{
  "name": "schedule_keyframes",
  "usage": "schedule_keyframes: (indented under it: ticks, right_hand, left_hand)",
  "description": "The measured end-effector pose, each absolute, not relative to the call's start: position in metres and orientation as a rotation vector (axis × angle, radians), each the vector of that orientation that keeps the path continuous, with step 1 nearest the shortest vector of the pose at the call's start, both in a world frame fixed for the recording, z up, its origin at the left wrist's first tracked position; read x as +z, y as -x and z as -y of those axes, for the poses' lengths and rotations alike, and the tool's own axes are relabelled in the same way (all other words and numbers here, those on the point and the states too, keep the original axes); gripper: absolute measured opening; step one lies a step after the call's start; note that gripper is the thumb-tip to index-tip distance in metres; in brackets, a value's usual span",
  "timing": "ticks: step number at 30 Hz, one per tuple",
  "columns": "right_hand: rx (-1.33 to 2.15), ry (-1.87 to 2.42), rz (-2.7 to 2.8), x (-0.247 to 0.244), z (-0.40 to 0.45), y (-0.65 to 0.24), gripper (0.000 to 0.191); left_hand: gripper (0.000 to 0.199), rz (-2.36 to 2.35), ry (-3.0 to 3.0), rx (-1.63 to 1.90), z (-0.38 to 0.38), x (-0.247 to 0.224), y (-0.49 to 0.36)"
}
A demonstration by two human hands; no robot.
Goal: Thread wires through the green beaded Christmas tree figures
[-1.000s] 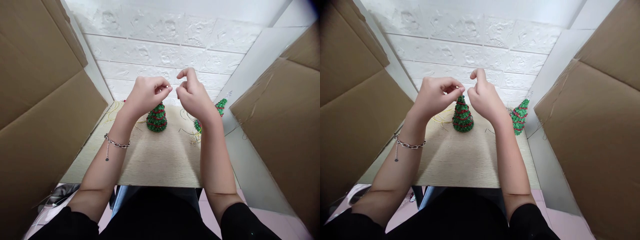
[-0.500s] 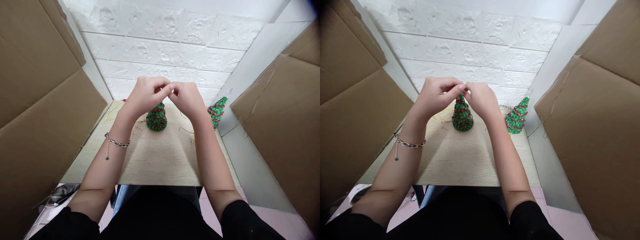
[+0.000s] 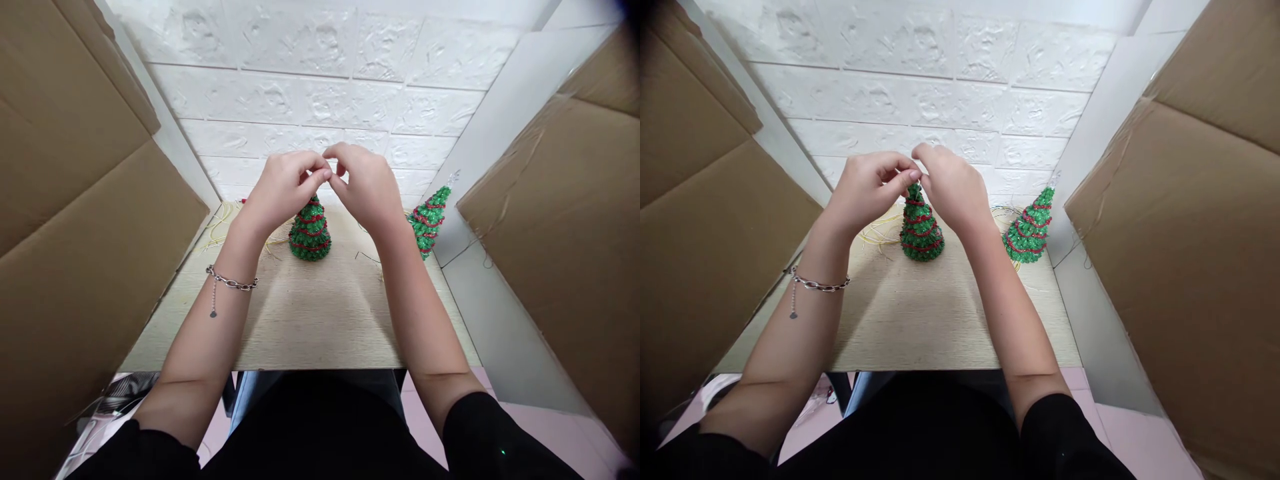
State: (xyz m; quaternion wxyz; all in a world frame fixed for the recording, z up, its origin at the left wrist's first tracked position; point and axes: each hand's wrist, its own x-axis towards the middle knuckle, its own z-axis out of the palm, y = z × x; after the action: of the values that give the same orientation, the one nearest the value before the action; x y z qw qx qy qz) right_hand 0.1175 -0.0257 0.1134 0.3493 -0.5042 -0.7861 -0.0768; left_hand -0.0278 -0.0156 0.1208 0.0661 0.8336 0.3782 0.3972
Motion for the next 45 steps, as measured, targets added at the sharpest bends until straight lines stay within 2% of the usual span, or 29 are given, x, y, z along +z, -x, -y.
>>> schedule_keyframes:
  ticks: [8, 14, 30, 45]
  right_hand:
    - [-0.162, 1.318, 2.066, 0.11, 0.022, -0.119, 0.019]
    - [-0.12, 1.345, 2.049, 0.108, 0.022, -0.12, 0.012]
    - [-0.066, 1.323, 2.143, 0.1, 0.011, -0.119, 0.019]
    - [0.217, 1.266, 2.166, 0.103, 0.02, -0.115, 0.026]
  left_hand:
    - [0.021, -1.127, -2.516, 1.097, 0.016, 0.12, 0.026]
    - [0.015, -1.132, -2.444, 1.094, 0.012, 0.115, 0.025]
    - [0.014, -1.258, -2.53, 1.096, 0.01, 0.114, 0.025]
    - [0.013, -1.243, -2.471, 0.996, 0.006, 0.117, 0.034]
